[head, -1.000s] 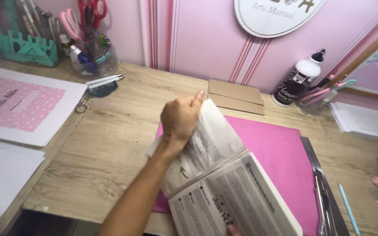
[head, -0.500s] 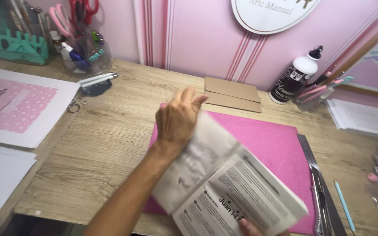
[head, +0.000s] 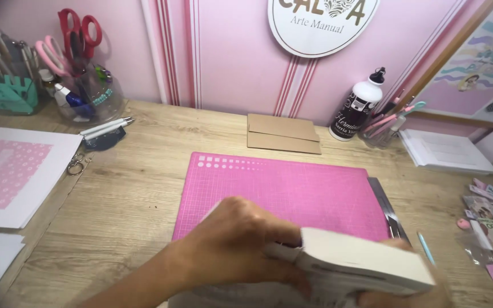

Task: Dismantling a book and preparing new paper components by cutting and folding

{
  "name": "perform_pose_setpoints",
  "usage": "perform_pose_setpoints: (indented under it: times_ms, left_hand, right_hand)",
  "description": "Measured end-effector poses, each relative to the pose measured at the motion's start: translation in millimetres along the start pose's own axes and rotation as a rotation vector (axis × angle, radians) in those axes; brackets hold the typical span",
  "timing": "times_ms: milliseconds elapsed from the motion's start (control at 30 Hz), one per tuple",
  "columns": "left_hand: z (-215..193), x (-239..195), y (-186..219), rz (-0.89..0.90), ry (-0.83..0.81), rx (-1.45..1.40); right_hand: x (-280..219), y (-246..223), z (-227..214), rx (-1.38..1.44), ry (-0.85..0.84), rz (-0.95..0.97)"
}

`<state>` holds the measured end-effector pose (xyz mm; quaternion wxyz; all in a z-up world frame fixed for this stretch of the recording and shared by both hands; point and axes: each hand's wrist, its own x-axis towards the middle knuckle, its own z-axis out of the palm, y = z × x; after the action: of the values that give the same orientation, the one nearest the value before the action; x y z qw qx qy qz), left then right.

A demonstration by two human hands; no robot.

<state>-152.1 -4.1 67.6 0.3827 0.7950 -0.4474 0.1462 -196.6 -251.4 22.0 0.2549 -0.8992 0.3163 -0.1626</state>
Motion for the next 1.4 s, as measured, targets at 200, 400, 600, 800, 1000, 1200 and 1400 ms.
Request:
perform_pose_setpoints:
  times_ms: [200, 400, 600, 800, 1000, 1200, 1400]
  left_hand:
    - [-12.6, 24.8, -9.6, 0.026, -0.007, 0.28]
    - [23.7, 18.5, -33.4, -0.083, -0.137, 0.22]
    - [30.7, 21.8, -29.8, -0.166, -0.221, 0.358]
    - [21.5, 6.5, -33.0, 0.03, -0.052, 0.26]
    - [-13.6, 16.2, -1.7, 0.077, -0.118, -0.152]
    - [2.8, 5.4, 18.7, -0.05, -0.143, 0.443]
    - [-29.4, -55.2, -64.0, -0.714, 0.265, -0.335]
  right_hand:
    - [89.4, -3.2, -40.4, 0.392, -0.395, -0.322]
    - [132.7, -6.3, -45.6, 0.272, -0.572, -0.856]
    - [73.5, -58.0, -36.6, -0.544, -0.181, -1.299]
    - [92.8, -40.4, -32.6, -0.345, -0.258, -1.526]
    - [77.8, -57.7, -70.8, -0.016, -0.238, -1.632]
    - [95.7, -17.1, -62.9, 0.041, -0.4, -1.584]
    - [133.6, 18.2, -87.9, -0.127, -0.121, -1.028]
